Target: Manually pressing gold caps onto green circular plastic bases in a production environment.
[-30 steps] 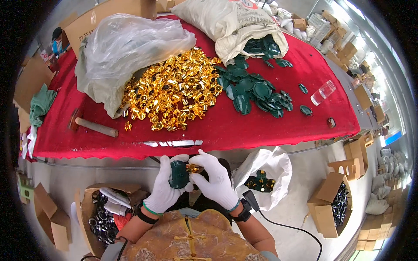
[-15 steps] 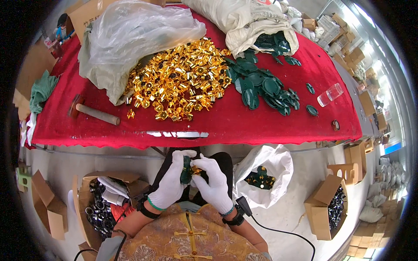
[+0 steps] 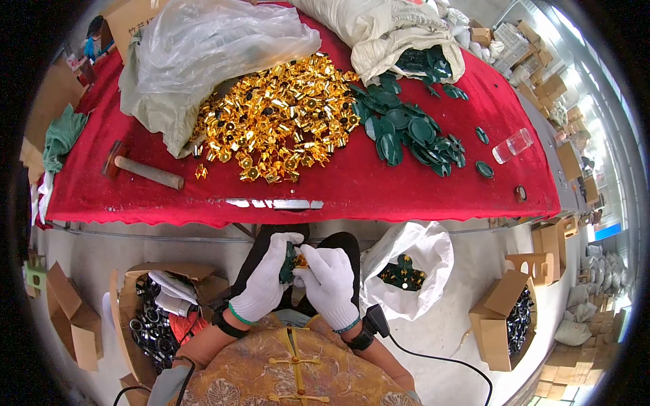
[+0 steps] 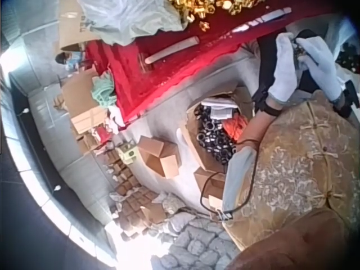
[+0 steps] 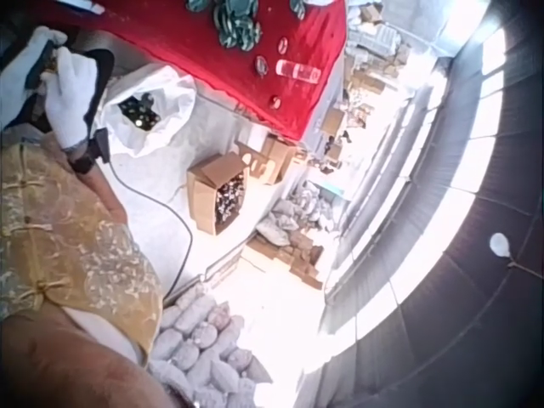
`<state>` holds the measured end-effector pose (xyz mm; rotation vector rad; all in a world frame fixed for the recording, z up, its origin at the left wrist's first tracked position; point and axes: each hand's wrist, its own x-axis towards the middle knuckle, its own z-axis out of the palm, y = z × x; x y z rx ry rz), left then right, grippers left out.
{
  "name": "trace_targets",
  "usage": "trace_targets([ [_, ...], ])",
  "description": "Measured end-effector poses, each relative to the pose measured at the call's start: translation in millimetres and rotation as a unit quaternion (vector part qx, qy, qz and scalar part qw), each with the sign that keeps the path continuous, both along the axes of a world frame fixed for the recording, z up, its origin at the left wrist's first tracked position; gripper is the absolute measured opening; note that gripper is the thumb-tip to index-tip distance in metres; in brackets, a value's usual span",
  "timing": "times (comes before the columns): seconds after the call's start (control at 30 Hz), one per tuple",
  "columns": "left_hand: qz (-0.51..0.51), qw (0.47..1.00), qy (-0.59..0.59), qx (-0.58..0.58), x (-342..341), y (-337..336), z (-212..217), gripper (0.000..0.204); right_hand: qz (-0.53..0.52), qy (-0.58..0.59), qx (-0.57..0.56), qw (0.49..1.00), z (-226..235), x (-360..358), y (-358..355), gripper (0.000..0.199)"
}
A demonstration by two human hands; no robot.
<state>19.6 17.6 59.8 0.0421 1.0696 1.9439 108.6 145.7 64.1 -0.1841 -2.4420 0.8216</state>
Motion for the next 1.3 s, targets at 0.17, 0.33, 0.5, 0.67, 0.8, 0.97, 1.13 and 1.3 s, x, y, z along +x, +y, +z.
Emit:
trace_targets([
  [0.17, -0.013, 1.0, 0.01, -0.004, 0.6, -1.7, 1.8, 0.044, 0.014, -0.075, -0.071, 0.995, 9.6, 4.3, -5.4, 0.042],
  [0.33, -0.025, 0.997, 0.067, -0.025, 2.4, -1.6, -4.0, 0.043, 0.035, -0.018, -0.103, 0.994, 1.6, 2.9, 2.4, 0.041],
  [0.5, -0.036, 0.992, 0.116, -0.035, 0.8, -3.1, -11.0, 0.04, 0.027, -0.166, -0.262, 0.95, 25.4, 0.9, -1.0, 0.044],
  [0.67, -0.04, 0.984, 0.17, -0.045, -1.2, -5.0, -10.7, 0.042, 0.088, -0.129, -0.124, 0.98, 13.8, 2.3, 5.8, 0.039],
  [0.8, -0.041, 0.985, 0.156, -0.06, -3.2, -7.8, -10.3, 0.043, 0.082, -0.161, -0.108, 0.978, 12.7, 3.0, 5.1, 0.039],
  [0.97, -0.043, 0.99, 0.101, -0.083, -4.4, -9.7, -4.9, 0.049, 0.077, -0.165, -0.062, 0.981, 9.1, 3.9, 4.2, 0.037],
  [1.13, -0.048, 0.99, 0.097, -0.094, -6.5, -8.8, -0.9, 0.052, 0.029, -0.192, -0.377, 0.906, 6.7, 8.2, 2.6, 0.031],
  [1.3, -0.057, 0.981, 0.121, -0.142, -6.1, -8.5, -3.6, 0.051, 0.027, -0.211, -0.447, 0.869, 4.3, 9.7, -0.4, 0.03],
])
